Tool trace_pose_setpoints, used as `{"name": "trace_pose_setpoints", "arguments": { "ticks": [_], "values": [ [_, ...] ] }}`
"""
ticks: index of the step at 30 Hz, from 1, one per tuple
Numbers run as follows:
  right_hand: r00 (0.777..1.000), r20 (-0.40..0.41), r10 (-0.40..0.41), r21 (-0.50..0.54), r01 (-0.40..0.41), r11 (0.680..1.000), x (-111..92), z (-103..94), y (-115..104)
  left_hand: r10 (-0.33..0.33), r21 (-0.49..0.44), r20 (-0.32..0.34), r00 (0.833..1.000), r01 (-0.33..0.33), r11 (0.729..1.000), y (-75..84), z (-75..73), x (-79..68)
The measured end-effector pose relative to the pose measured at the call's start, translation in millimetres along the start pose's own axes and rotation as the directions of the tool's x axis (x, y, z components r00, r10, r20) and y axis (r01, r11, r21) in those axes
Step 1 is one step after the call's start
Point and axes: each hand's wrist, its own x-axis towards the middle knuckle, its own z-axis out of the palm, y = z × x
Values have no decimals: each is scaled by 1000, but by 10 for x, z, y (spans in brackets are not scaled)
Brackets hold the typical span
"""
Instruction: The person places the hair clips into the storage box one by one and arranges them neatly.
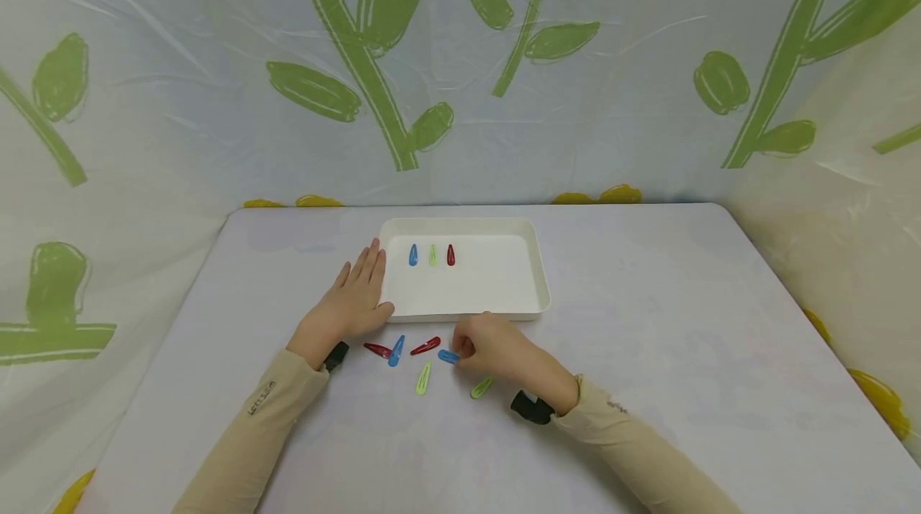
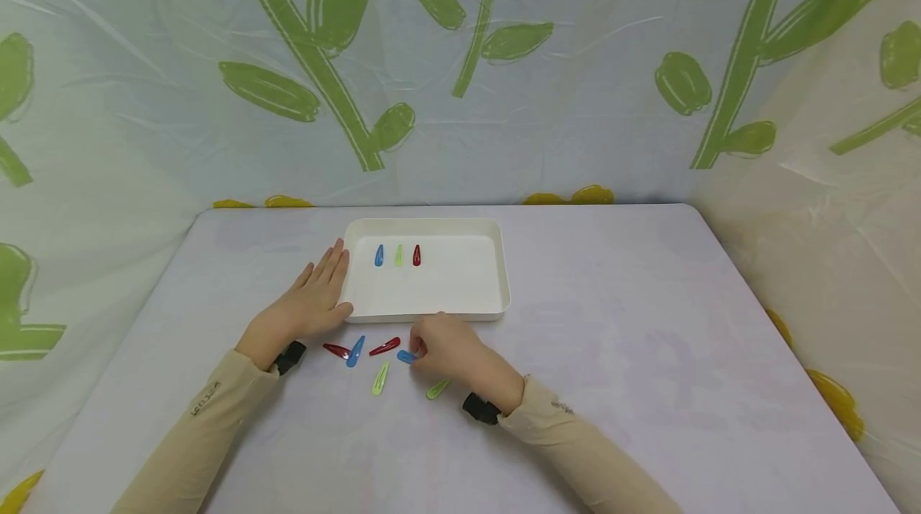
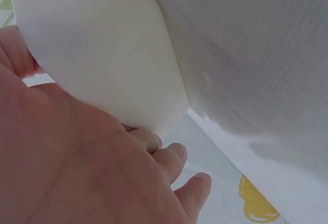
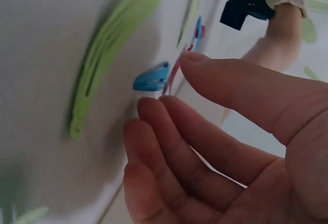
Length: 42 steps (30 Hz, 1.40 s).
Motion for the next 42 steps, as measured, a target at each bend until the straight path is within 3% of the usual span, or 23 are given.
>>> {"name": "trace_pose_setpoints", "arguments": {
  "ticks": [7, 19, 28, 35, 42],
  "values": [
    [999, -47, -8, -72, 4, 997, 20, 98, 14, 4, -6, 4, 1000, -4, 1000, -25, 21, 15],
    [999, -41, -14, -48, 12, 999, 27, 116, 20, 4, -25, 6, 1000, -4, 1000, -78, 68, 45],
    [999, -21, -37, 16, 38, 999, -4, 68, 18, 5, -31, 12, 1000, -4, 1000, -75, 59, 40],
    [997, -7, -82, 136, 82, 987, -17, -23, 24, 5, -26, 3, 1000, -5, 1000, -53, 53, 27],
    [994, -44, -104, 206, 111, 972, -20, -119, 26, 5, -31, 4, 1000, -4, 1000, -55, 56, 35]
  ]
}}
